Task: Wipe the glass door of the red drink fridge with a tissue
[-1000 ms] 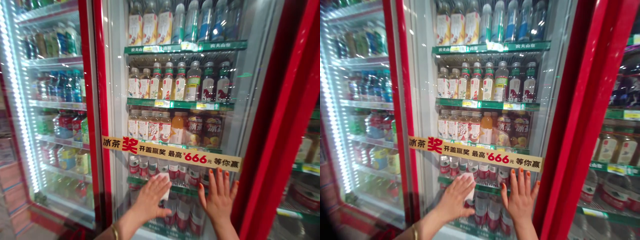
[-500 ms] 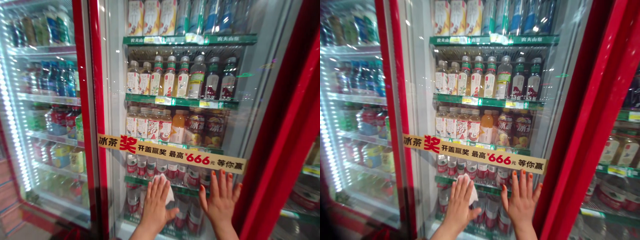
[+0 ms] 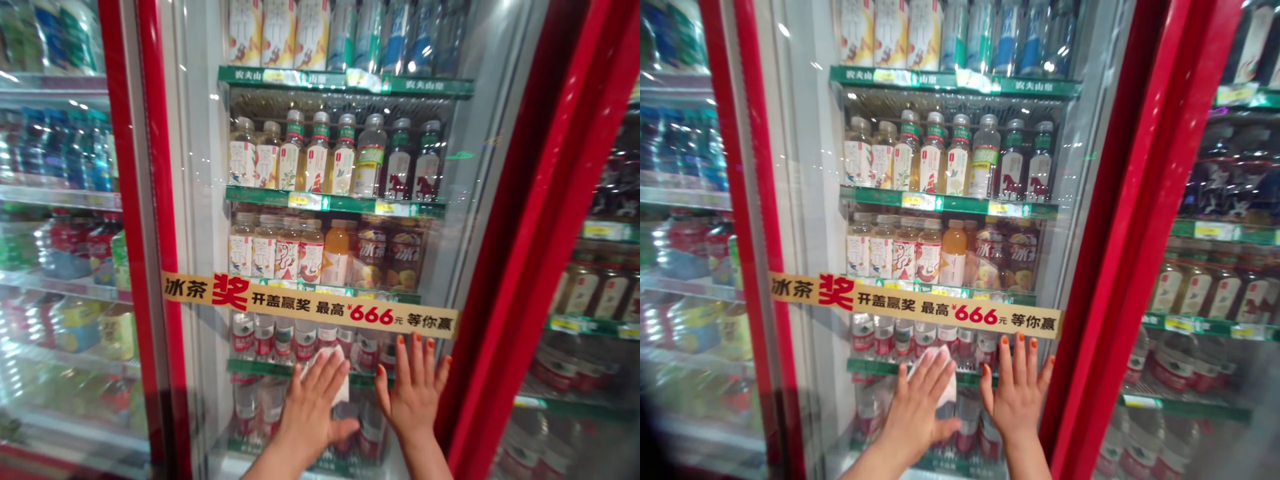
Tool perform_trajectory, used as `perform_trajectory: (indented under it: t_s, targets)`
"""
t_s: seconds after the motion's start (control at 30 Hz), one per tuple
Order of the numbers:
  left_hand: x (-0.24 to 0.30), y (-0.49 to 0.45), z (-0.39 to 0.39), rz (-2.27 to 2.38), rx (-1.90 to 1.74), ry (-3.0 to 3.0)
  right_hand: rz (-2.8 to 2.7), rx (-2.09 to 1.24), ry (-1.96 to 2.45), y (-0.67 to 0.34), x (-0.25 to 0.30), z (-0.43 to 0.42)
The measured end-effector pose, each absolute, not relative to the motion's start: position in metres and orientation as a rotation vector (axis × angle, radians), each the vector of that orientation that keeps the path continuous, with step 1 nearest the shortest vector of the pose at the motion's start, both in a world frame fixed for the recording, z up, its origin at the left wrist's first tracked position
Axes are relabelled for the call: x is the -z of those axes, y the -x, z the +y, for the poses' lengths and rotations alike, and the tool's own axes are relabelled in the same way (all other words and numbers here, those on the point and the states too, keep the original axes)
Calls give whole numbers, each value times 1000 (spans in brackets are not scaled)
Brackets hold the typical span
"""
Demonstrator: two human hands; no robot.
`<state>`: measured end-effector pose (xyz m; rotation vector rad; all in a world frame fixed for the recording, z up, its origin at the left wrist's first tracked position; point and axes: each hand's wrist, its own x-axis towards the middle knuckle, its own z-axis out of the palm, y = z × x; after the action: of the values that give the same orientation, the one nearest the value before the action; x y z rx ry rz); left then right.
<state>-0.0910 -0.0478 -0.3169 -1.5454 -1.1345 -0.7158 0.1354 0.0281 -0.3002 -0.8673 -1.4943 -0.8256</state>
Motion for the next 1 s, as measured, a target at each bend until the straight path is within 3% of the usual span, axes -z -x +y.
perform_trajectory:
  t_s: [0.1,0.23,0.33,0.5,0.6,0.77,0.87,1.0]
  targets:
    - [336,139,-65,-1273,770,1478,-1492,835,869,-133,298,27]
    - [272,173,-62,-1584,1317,1261,-1489,891,842,-133,290,23]
    - [240,128,-49,-1521,1262,1365,-1481,905,838,-134,286,21]
    - [316,90,-52,-1169,764,1579,-1485,920,845,-134,286,21]
    - [342,144,-61,-1385,902,1460,-1516,942,865,-133,287,23]
    - [253,177,-56,-1659,1417,1170,-1544,951,892,-133,290,24]
    - [234,121,-45,-1498,1192,1368,-1548,933,901,-134,291,24]
    - [305,77,-52,-1093,750,1589,-1542,924,876,-134,290,22]
